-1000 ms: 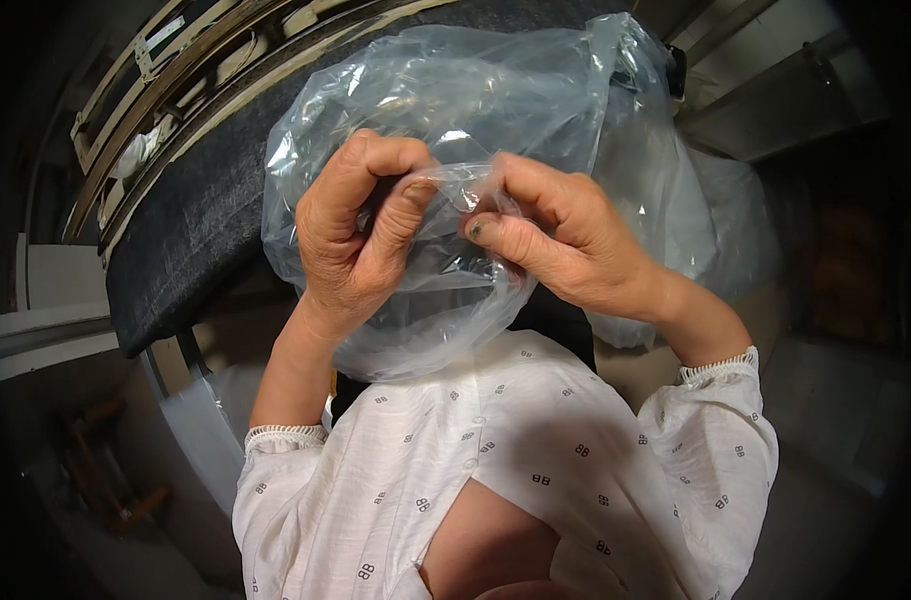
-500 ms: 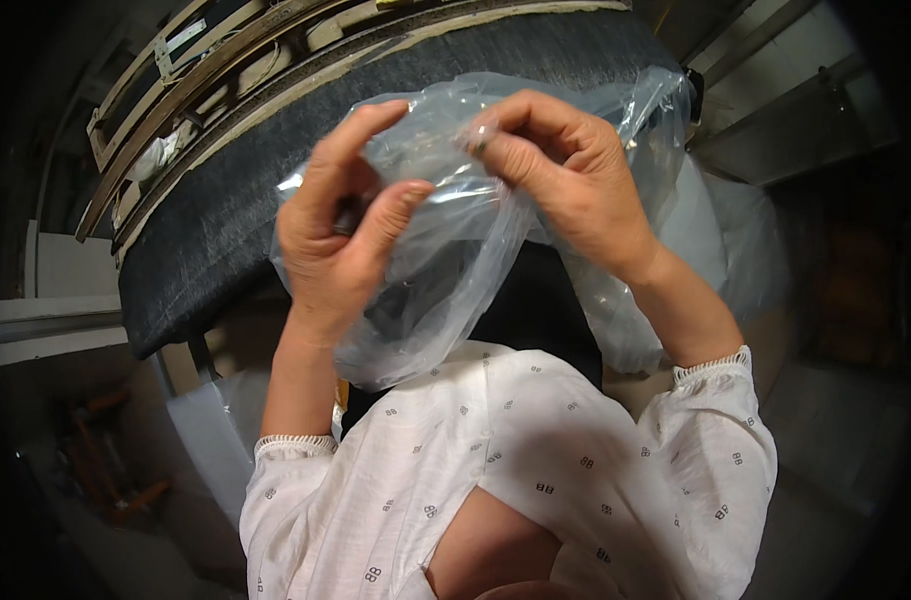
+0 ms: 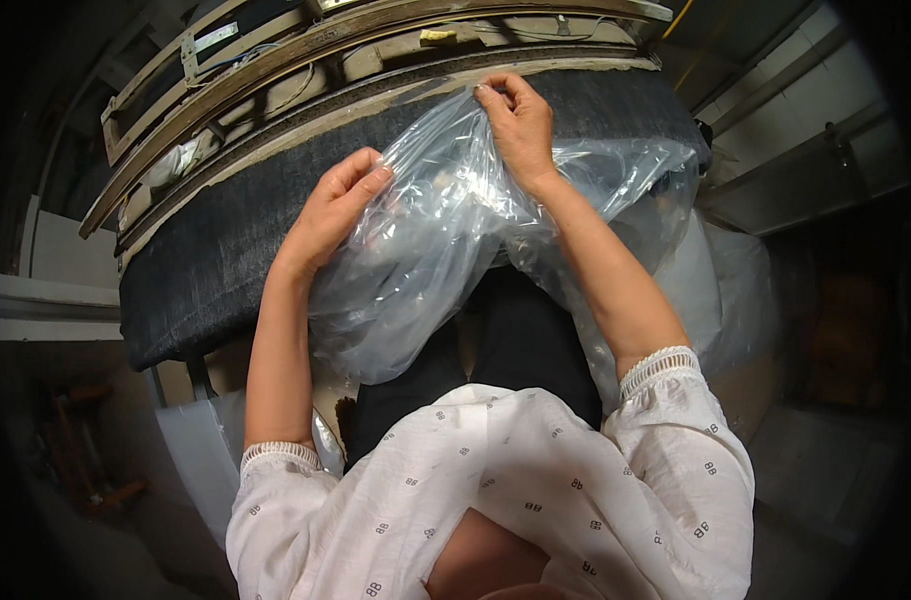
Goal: Wrapping a large industrial object in clear plastic film.
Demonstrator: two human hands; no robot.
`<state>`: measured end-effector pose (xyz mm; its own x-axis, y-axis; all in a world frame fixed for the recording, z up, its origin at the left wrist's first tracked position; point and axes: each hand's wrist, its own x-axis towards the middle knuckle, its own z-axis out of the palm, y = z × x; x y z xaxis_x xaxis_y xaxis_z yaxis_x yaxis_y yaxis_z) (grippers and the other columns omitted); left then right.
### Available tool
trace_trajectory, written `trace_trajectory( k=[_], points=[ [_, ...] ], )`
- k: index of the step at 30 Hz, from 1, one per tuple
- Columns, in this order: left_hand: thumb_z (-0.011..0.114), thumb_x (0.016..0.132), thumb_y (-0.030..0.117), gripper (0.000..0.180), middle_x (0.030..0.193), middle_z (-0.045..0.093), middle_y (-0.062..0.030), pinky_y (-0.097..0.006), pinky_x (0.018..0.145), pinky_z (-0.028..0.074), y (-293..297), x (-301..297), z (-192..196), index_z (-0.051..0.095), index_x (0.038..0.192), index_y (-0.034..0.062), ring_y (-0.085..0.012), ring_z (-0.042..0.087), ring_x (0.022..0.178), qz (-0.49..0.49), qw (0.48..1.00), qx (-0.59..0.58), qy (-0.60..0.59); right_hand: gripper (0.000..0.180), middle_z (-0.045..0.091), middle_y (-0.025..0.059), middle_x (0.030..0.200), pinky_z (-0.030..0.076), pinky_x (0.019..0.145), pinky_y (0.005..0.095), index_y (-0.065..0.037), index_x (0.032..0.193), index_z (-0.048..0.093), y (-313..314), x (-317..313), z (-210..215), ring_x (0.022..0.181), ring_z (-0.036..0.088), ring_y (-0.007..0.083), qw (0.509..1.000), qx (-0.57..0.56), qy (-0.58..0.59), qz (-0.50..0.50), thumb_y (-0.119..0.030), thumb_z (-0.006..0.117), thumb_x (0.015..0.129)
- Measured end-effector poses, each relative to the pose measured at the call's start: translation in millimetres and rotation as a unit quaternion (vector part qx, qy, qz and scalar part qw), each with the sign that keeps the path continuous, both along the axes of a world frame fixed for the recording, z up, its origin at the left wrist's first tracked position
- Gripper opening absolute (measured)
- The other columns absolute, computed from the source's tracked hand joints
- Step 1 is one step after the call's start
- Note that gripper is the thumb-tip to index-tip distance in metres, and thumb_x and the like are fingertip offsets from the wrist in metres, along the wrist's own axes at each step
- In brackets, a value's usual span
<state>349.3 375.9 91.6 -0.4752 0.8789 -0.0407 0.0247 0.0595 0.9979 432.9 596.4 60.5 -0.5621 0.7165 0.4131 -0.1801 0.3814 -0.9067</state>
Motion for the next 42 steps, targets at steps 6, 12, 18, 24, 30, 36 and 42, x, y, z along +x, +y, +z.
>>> trace_trajectory(
  k=[6, 12, 18, 24, 30, 36, 42],
  points=[
    [0.054, 0.086, 0.024, 0.022, 0.067, 0.054, -0.0005, -0.025, 0.061, 0.039, 22.8, -59.4, -27.4, 0.057, 0.081, 0.0024, -0.0094, 0.048, 0.064, 0.210, 0.957, -0.022, 0.198, 0.012, 0.058, 0.0091, 0.072, 0.044, 0.062, 0.0290, -0.001, 0.075, 0.065, 6.9, -44.4, -4.6, 0.064, 0.055, 0.0183, 0.995, 0.076, 0.001, -0.066, -0.013, 0.065, 0.073],
    [0.059, 0.079, 0.031, 0.031, 0.065, 0.060, -0.0091, -0.029, 0.060, 0.043, 50.3, -93.8, -36.0, 0.064, 0.082, 0.0013, -0.0160, 0.054, 0.059, 0.349, 0.903, -0.036, 0.248, 0.014, 0.059, 0.0113, 0.074, 0.045, 0.064, 0.0328, -0.001, 0.073, 0.065, 21.0, -80.3, -11.2, 0.067, 0.058, 0.0235, 0.989, 0.091, -0.022, -0.114, -0.015, 0.067, 0.070],
    [0.062, 0.076, 0.035, 0.033, 0.069, 0.064, -0.0135, -0.032, 0.064, 0.046, 59.9, -86.0, -20.6, 0.068, 0.081, 0.0026, -0.0248, 0.062, 0.065, 0.380, 0.878, -0.133, 0.258, 0.014, 0.055, 0.0116, 0.080, 0.045, 0.065, 0.0364, -0.002, 0.074, 0.059, 25.3, -85.4, -9.0, 0.071, 0.056, 0.0277, 0.974, 0.133, -0.071, -0.167, -0.014, 0.066, 0.069],
    [0.064, 0.075, 0.038, 0.036, 0.068, 0.064, -0.0158, -0.034, 0.065, 0.047, 62.3, -86.5, -15.7, 0.069, 0.078, 0.0032, -0.0294, 0.063, 0.065, 0.357, 0.872, -0.150, 0.299, 0.029, 0.043, 0.0143, 0.093, 0.040, 0.074, 0.0419, -0.005, 0.085, 0.044, 29.5, -86.9, -9.0, 0.082, 0.050, 0.0338, 0.947, 0.158, -0.133, -0.244, -0.015, 0.065, 0.067],
    [0.063, 0.076, 0.041, 0.037, 0.068, 0.064, -0.0154, -0.035, 0.066, 0.048, 58.0, -95.0, -16.6, 0.070, 0.079, 0.0043, -0.0297, 0.064, 0.068, 0.346, 0.873, -0.186, 0.288, 0.029, 0.042, 0.0169, 0.094, 0.037, 0.079, 0.0427, -0.003, 0.086, 0.041, 30.7, -84.7, -8.7, 0.086, 0.047, 0.0356, 0.953, 0.132, -0.154, -0.224, -0.017, 0.060, 0.069],
    [0.061, 0.077, 0.043, 0.040, 0.068, 0.065, -0.0151, -0.035, 0.066, 0.048, 56.3, -97.6, -14.5, 0.070, 0.082, 0.0048, -0.0290, 0.064, 0.069, 0.326, 0.885, -0.172, 0.286, 0.028, 0.040, 0.0190, 0.096, 0.036, 0.082, 0.0420, 0.000, 0.086, 0.041, 34.9, -84.3, -9.0, 0.086, 0.045, 0.0355, 0.960, 0.125, -0.120, -0.221, -0.017, 0.056, 0.071],
    [0.059, 0.078, 0.048, 0.045, 0.072, 0.065, -0.0161, -0.034, 0.065, 0.047, 55.8, -95.1, -12.3, 0.069, 0.083, 0.0040, -0.0301, 0.064, 0.072, 0.303, 0.888, -0.142, 0.317, 0.030, 0.040, 0.0213, 0.098, 0.034, 0.085, 0.0405, 0.003, 0.088, 0.042, 37.1, -80.2, 1.3, 0.091, 0.044, 0.0360, 0.969, 0.031, -0.078, -0.232, -0.025, 0.049, 0.083]
  ],
)
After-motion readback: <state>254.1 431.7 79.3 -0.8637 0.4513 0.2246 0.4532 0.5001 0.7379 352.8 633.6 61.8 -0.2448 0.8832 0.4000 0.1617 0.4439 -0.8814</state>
